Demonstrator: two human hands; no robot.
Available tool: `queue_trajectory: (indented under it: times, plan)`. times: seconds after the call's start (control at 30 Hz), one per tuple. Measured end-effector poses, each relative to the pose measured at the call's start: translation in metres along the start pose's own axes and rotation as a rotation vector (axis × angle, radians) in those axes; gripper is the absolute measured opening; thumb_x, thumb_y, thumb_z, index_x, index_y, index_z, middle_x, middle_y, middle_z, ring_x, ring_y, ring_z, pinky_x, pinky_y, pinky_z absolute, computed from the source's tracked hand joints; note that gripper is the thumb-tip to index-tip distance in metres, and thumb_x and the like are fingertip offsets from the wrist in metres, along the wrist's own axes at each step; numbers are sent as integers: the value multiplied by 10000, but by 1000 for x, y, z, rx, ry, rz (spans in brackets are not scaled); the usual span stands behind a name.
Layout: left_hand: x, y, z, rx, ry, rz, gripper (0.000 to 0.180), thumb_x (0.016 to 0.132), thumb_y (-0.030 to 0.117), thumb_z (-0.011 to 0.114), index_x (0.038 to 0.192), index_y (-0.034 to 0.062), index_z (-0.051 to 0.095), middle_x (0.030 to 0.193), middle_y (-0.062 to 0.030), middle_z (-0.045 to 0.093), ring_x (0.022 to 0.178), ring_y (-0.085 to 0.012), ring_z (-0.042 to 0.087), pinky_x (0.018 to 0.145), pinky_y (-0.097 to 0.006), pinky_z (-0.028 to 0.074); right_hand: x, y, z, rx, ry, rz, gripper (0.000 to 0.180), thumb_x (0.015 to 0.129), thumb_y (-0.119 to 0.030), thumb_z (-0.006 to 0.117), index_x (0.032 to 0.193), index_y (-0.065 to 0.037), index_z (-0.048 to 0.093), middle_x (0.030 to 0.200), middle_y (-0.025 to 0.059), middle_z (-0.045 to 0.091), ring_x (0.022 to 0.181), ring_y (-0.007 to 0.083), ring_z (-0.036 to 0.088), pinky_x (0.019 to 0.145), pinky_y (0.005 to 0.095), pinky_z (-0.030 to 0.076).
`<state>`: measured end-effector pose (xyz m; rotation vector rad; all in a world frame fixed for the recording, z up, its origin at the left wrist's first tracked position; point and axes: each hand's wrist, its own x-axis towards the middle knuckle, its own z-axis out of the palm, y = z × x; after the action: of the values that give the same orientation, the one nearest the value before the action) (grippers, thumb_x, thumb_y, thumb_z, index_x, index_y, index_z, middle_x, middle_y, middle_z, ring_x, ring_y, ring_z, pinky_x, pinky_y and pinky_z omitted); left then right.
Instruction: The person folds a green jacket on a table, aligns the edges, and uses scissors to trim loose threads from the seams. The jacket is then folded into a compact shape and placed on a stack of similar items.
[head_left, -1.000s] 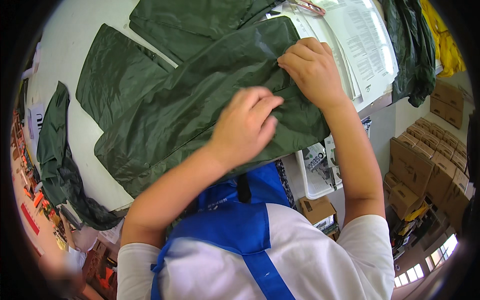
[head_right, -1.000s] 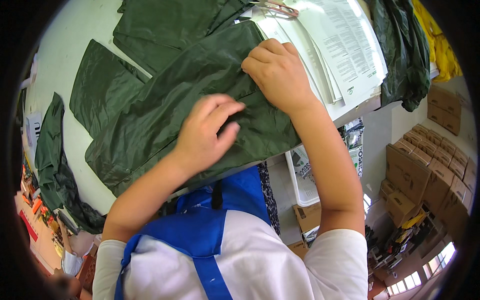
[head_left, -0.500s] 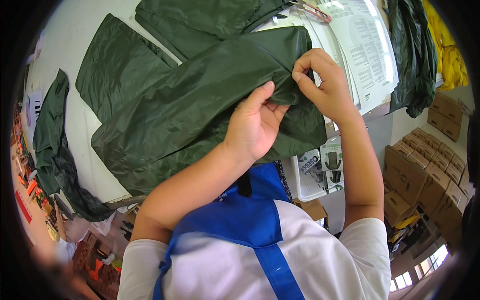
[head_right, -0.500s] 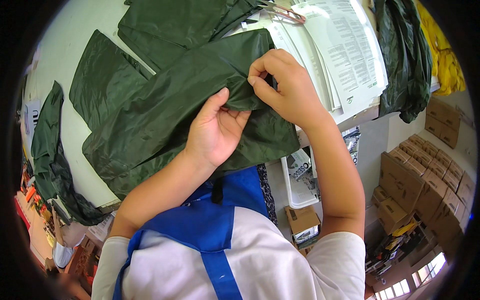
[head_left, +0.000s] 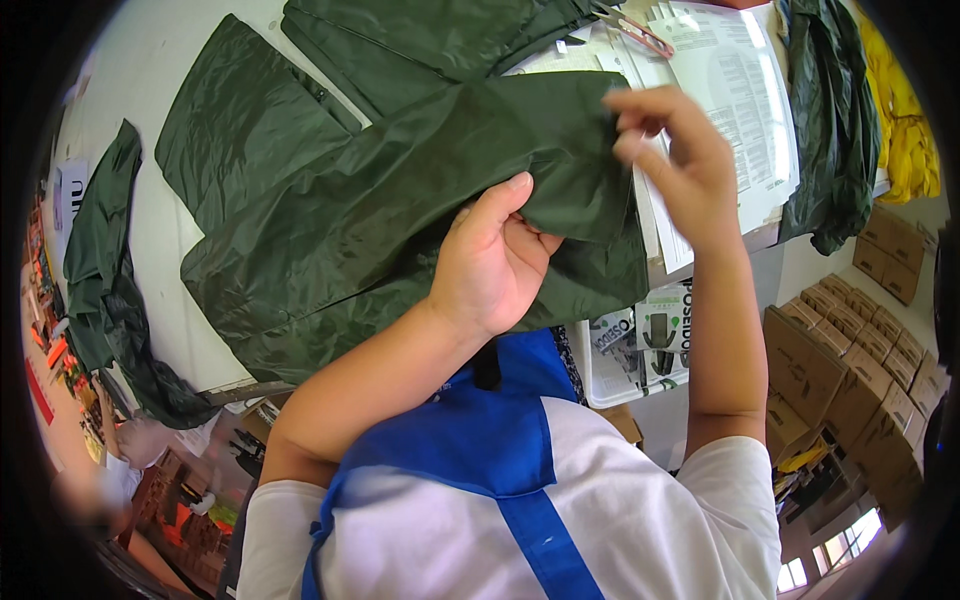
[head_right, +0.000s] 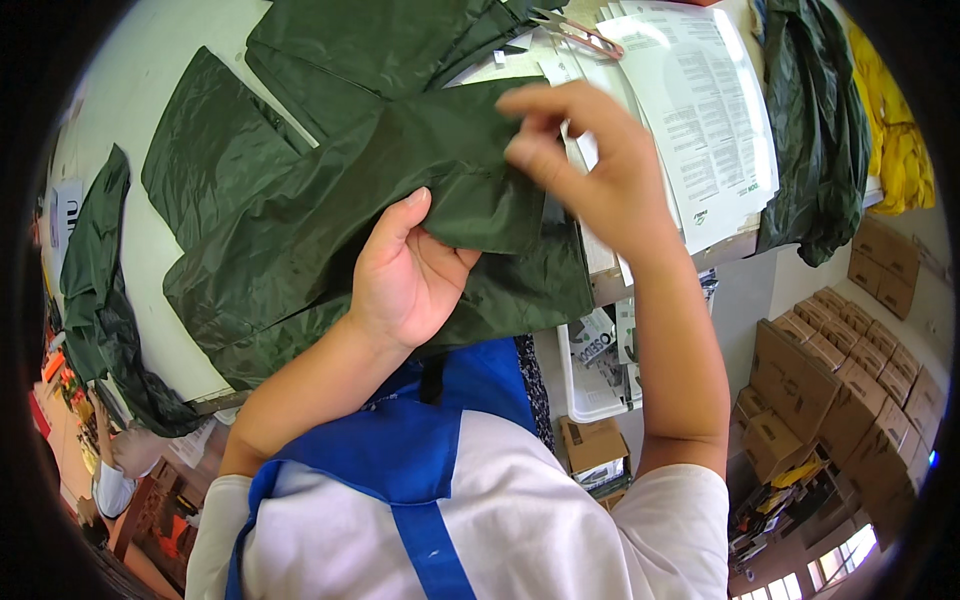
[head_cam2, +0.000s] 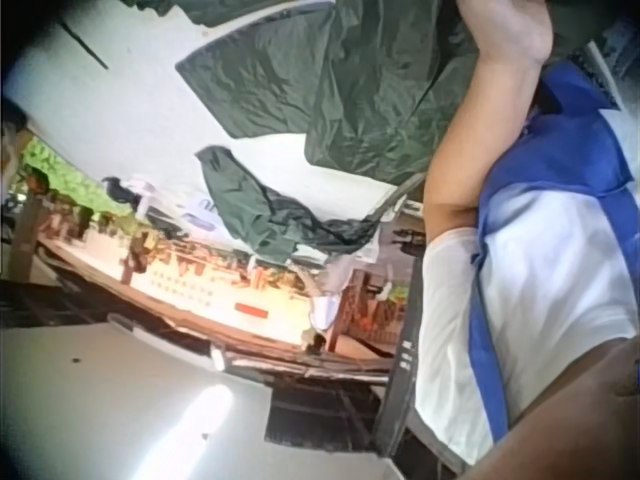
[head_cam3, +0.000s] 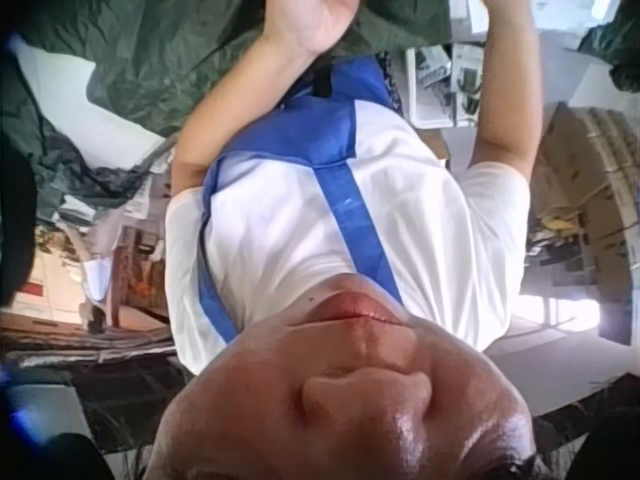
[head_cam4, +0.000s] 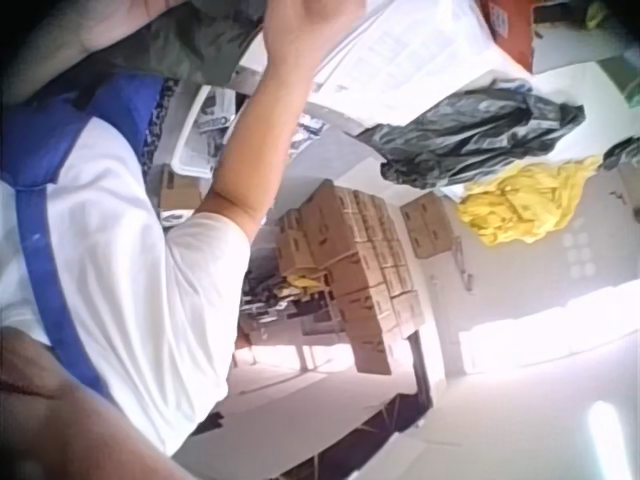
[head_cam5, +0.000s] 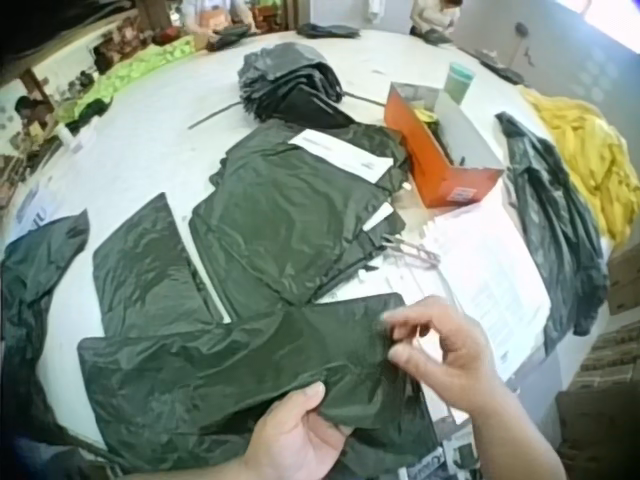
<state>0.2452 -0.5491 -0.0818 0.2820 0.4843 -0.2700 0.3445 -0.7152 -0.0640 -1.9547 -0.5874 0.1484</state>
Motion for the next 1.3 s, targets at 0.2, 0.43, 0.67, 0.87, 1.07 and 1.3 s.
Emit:
queue_trajectory:
  times: [0.2,0.43,0.67,0.87,1.07,1.3]
  plan:
    - [-3,-5,-5,-13,-91,21,264,942,172,503,1149,28,582,1199,-82,609,1126,-203,565,1002,-371,424,49,120,-26,-878,283,-41,369,829,-163,617,1178,-48,580,1046,126,614,993,329,571,823,375,463]
    - [-4,-1,-7,54,-110,52,222,924,126,537,1109,29,611,1186,-87,614,1117,-199,570,1000,-372,424,50,90,-27,-497,293,113,131,799,-110,581,881,-9,591,808,110,612,746,233,601,689,302,464]
    - [-8,1,4,154,-57,68,227,906,119,558,1116,43,598,1124,-60,632,1054,-172,582,943,-366,439,-11,-32,15,-53,54,109,167,717,-33,711,867,-7,641,763,39,581,628,111,535,551,235,420]
    - [-10,2,0,177,16,34,215,901,106,551,1101,43,597,1105,-63,634,1033,-164,584,912,-367,447,-17,-34,20,-149,97,-4,83,718,-7,666,769,-15,601,746,53,579,587,131,531,542,244,423]
    - [-11,4,12,97,11,7,204,903,105,546,1075,9,599,1080,-77,638,979,-176,603,848,-360,462,-24,-28,22,498,56,523,117,706,70,632,765,-7,568,719,29,542,562,84,406,511,230,339]
    - [-10,-4,9,322,64,106,201,883,103,603,1051,-7,601,1052,-74,636,928,-147,600,788,-289,467,-29,-39,28,-150,152,-129,164,650,65,645,788,-9,596,739,41,548,578,95,470,517,216,376]
